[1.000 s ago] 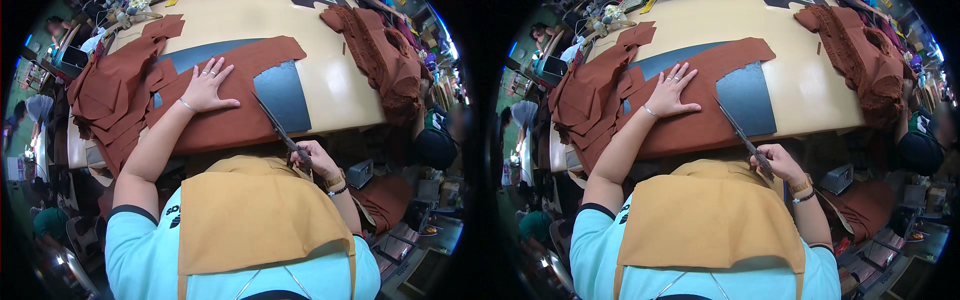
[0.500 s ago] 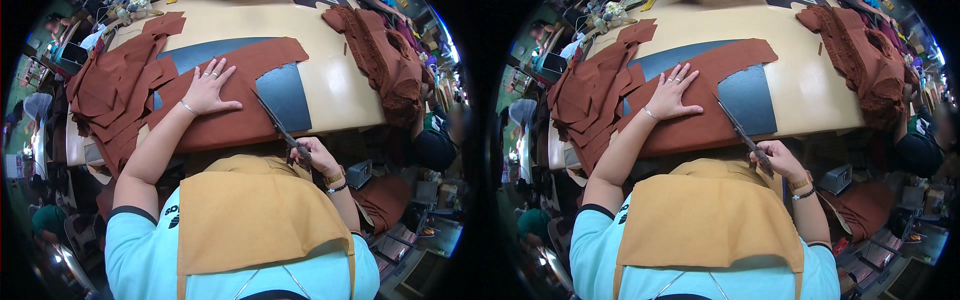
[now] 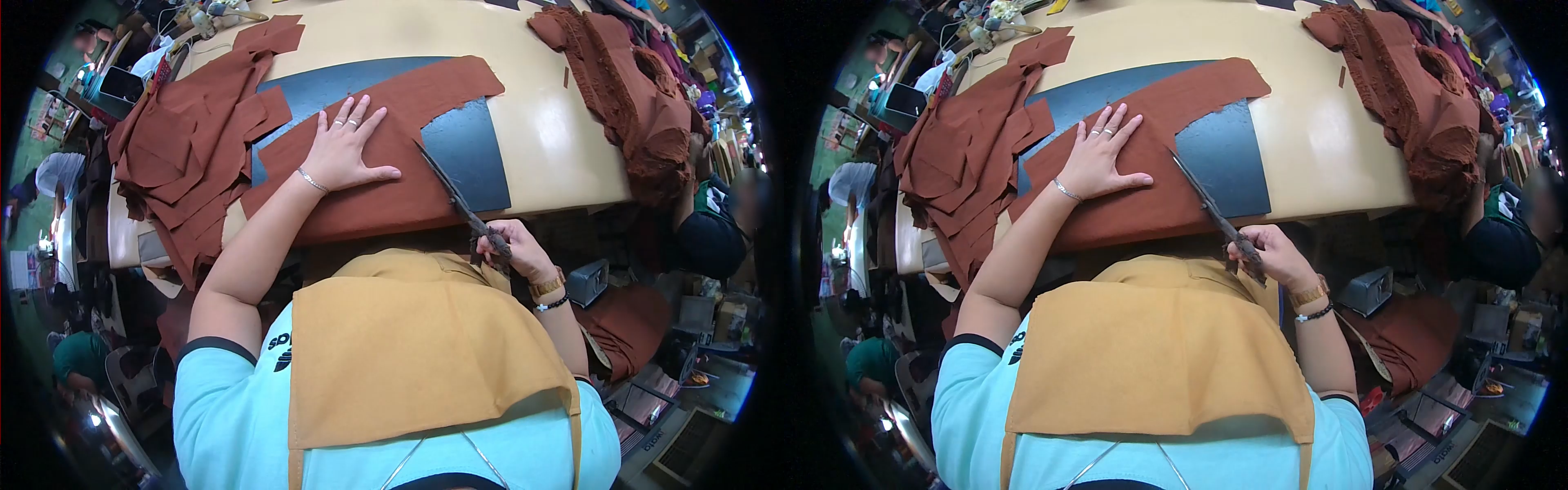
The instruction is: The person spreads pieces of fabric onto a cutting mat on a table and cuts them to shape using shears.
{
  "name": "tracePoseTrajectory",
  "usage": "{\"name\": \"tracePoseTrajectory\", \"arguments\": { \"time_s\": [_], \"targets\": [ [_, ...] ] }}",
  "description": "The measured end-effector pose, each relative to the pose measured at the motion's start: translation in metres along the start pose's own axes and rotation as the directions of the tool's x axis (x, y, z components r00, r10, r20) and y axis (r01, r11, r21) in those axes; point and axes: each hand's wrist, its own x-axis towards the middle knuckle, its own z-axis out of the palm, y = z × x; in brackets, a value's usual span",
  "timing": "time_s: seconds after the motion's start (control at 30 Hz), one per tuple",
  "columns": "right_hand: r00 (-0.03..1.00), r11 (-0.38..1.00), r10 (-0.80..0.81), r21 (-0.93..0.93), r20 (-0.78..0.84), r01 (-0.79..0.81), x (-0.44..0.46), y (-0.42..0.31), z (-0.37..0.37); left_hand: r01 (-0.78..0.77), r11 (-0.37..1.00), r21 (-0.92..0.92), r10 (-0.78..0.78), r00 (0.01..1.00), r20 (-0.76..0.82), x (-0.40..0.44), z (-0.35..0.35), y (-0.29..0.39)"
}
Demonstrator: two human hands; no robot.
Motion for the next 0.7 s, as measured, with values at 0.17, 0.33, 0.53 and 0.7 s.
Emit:
{"name": "tracePoseTrajectory", "arguments": {
  "time_s": [0.17, 0.33, 0.53, 0.7],
  "targets": [
    [1.0, 1.0, -0.01, -0.006, 0.007, 0.01, -0.002, 0.006, -0.003, 0.061, 0.998, 0.001, -0.061, 0.998, 0.0, -0.005, -0.001, 0.009],
    [1.0, 1.0, -0.003, 0.005, 0.013, 0.003, 0.003, -0.003, 0.001, 0.094, 0.996, -0.013, -0.094, 0.995, -0.041, -0.011, 0.004, 0.02],
    [0.999, 0.999, -0.023, 0.029, 0.038, 0.022, 0.002, 0.004, -0.006, 0.07, 0.991, 0.116, -0.094, 0.971, 0.219, 0.017, -0.033, 0.011],
    [1.0, 0.999, -0.028, 0.026, -0.014, 0.028, -0.002, -0.006, 0.003, -0.47, 0.881, 0.049, 0.466, 0.882, 0.068, 0.059, -0.03, -0.031]
  ]
}}
